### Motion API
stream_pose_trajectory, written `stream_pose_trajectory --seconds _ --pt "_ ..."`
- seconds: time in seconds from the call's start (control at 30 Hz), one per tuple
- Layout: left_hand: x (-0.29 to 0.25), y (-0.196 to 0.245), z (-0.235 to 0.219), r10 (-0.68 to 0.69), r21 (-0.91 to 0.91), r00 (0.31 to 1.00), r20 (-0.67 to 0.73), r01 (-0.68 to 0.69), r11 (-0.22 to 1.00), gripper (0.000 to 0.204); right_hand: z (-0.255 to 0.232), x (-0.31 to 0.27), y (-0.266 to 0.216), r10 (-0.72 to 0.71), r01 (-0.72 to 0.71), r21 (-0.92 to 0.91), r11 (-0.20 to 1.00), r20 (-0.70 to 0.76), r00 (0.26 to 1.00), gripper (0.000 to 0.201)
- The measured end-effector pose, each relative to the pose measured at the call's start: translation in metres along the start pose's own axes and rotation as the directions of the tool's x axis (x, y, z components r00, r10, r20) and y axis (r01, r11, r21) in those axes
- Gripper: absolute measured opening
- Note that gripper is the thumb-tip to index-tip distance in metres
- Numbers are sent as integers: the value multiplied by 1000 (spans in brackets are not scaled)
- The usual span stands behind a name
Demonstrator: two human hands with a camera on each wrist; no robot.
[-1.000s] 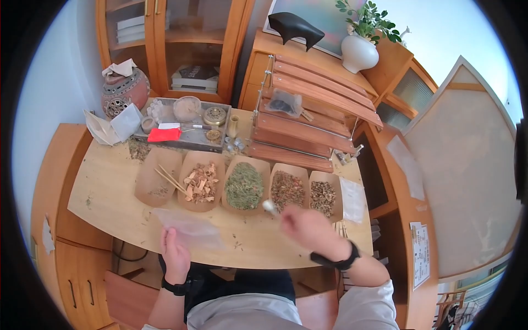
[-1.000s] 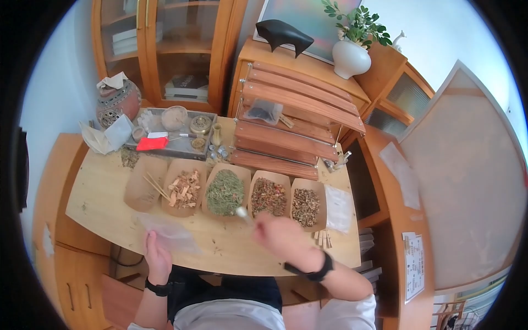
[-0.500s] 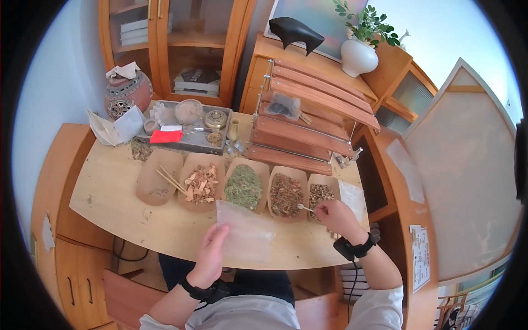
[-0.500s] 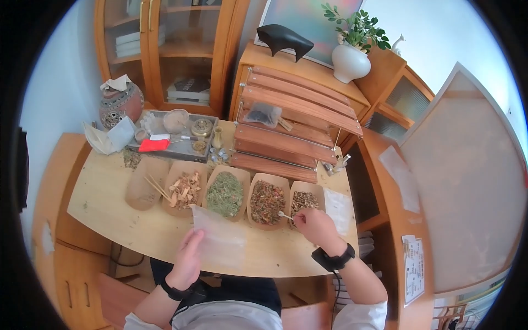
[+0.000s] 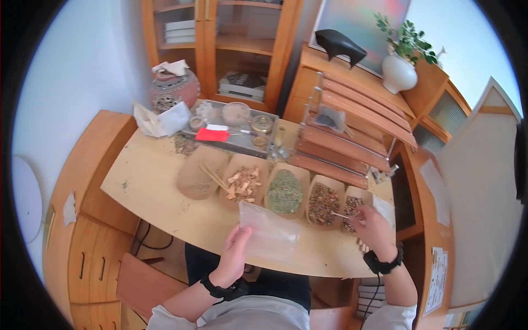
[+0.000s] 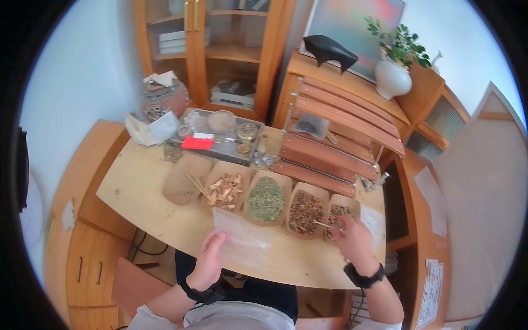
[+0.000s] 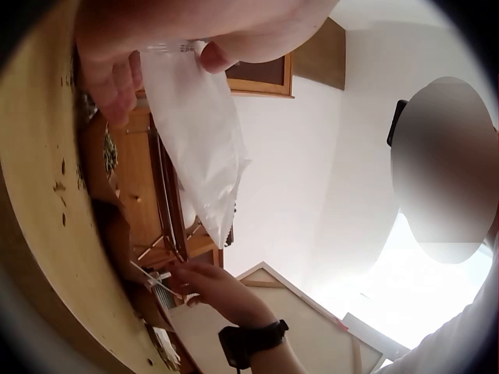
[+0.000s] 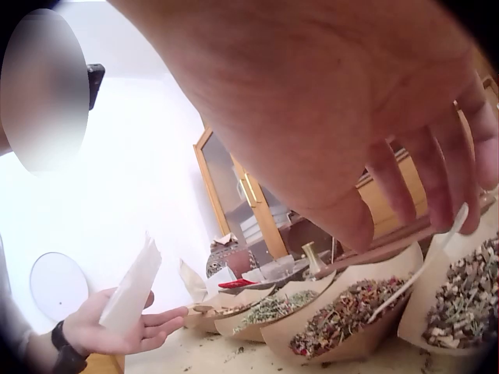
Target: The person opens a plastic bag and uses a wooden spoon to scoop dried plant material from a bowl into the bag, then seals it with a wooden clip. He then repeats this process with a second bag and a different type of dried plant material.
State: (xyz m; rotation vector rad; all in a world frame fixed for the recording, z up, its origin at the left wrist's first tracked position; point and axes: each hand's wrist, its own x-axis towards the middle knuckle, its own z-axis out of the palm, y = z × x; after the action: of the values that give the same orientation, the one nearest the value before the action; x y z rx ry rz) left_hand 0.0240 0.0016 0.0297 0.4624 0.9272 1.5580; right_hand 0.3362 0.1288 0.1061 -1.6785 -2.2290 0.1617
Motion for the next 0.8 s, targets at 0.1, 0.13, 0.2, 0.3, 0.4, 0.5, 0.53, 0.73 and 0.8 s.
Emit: stream_pose_trajectory --seconds 0.1,0.13,0.2,0.3,0.4,0.5,0.53,0.73,0.8 --pt "-2 14 -11 104 -81 990 -97 -112 990 29 -19 2 -27 -62 63 12 998 -52 997 25" --pt "-2 18 -14 121 -90 986 -118 -132 987 28 -20 3 -33 -79 80 17 997 -51 996 25" --pt "0 23 -19 148 -108 978 -146 -164 981 27 -14 7 -36 -144 146 55 988 -38 989 24" --pt "0 26 -25 174 -100 975 -137 -188 977 26 -4 15 -46 -243 247 100 964 -53 969 26" --pt "2 22 -34 181 2 980 -78 -181 983 23 -2 19 -83 -354 342 344 874 -29 935 28" --pt "3 24 -29 162 175 986 -48 -151 973 21 -7 15 -131 -519 466 466 752 -18 855 29" --pt "3 23 -30 197 232 980 -16 -188 954 21 -7 15 -143 -580 518 472 713 -16 814 29" --pt "2 23 -35 291 424 952 97 -305 853 17 16 15 -178 -679 595 467 654 16 734 25" --pt "0 24 -37 293 486 950 111 -309 818 16 24 14 -180 -682 594 463 657 31 730 22"
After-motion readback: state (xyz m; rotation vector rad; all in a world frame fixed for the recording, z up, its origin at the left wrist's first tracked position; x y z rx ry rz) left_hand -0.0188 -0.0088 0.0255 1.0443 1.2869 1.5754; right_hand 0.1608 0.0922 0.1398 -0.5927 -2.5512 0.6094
